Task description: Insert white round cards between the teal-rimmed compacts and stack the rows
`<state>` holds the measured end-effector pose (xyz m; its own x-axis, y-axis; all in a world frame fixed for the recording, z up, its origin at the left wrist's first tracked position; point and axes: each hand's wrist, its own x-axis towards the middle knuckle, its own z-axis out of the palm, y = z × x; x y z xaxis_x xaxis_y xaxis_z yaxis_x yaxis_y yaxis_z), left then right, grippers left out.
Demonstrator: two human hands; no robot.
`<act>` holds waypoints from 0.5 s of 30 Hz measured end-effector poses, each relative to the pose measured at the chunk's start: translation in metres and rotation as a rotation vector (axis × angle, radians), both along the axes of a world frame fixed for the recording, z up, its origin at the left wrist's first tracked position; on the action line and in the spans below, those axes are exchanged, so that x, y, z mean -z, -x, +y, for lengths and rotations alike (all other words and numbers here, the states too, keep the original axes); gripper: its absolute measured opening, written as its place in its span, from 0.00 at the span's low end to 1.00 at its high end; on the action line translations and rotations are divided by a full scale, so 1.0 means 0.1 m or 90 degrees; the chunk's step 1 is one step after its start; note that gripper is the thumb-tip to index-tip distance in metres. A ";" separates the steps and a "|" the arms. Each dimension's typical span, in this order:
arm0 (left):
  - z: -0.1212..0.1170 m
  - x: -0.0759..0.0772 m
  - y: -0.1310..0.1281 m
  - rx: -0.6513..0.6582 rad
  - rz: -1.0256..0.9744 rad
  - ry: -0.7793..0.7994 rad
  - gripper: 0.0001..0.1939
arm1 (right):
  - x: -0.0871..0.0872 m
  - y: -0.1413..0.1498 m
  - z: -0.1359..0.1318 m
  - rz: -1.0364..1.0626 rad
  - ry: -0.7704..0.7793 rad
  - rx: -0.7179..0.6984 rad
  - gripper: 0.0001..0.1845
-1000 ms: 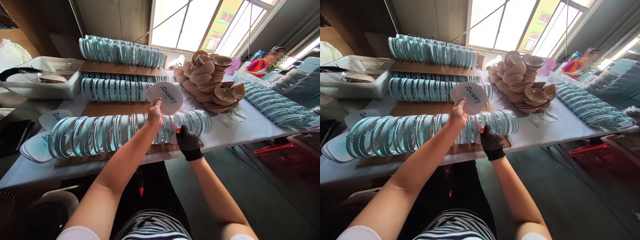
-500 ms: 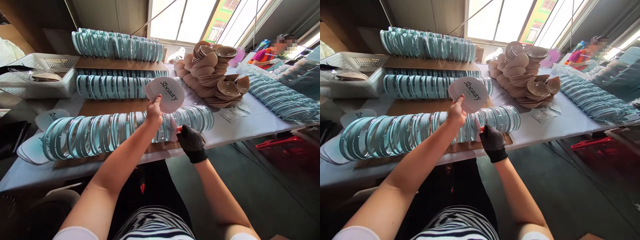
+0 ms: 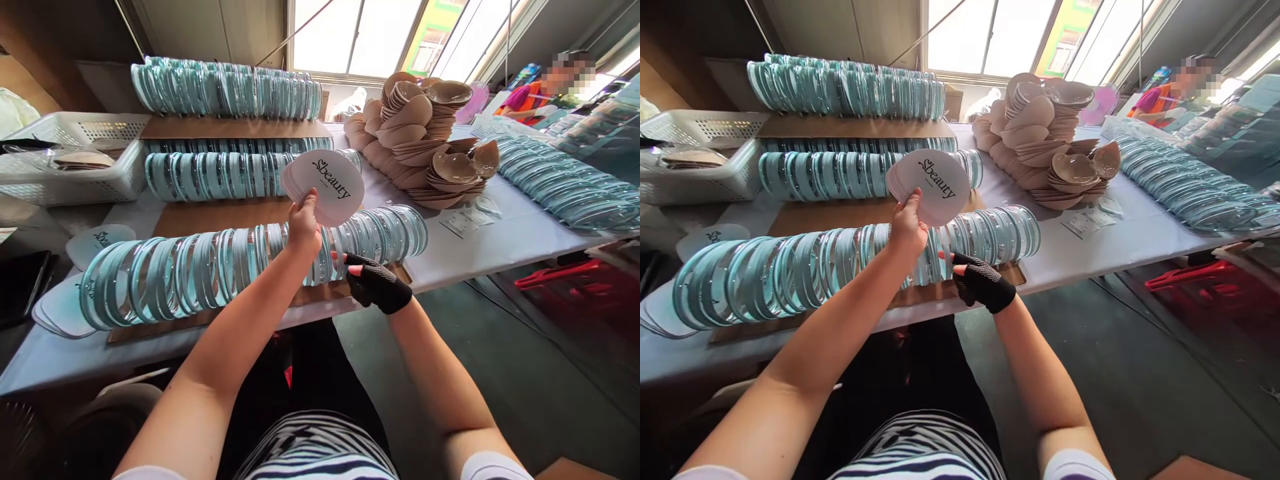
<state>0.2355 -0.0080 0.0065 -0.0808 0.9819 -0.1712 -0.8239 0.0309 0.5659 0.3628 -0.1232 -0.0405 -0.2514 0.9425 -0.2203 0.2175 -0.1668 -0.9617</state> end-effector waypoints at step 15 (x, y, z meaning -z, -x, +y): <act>-0.42 0.05 0.20 0.024 0.085 -0.152 0.13 | -0.48 0.42 0.25 -0.545 -0.806 0.354 0.30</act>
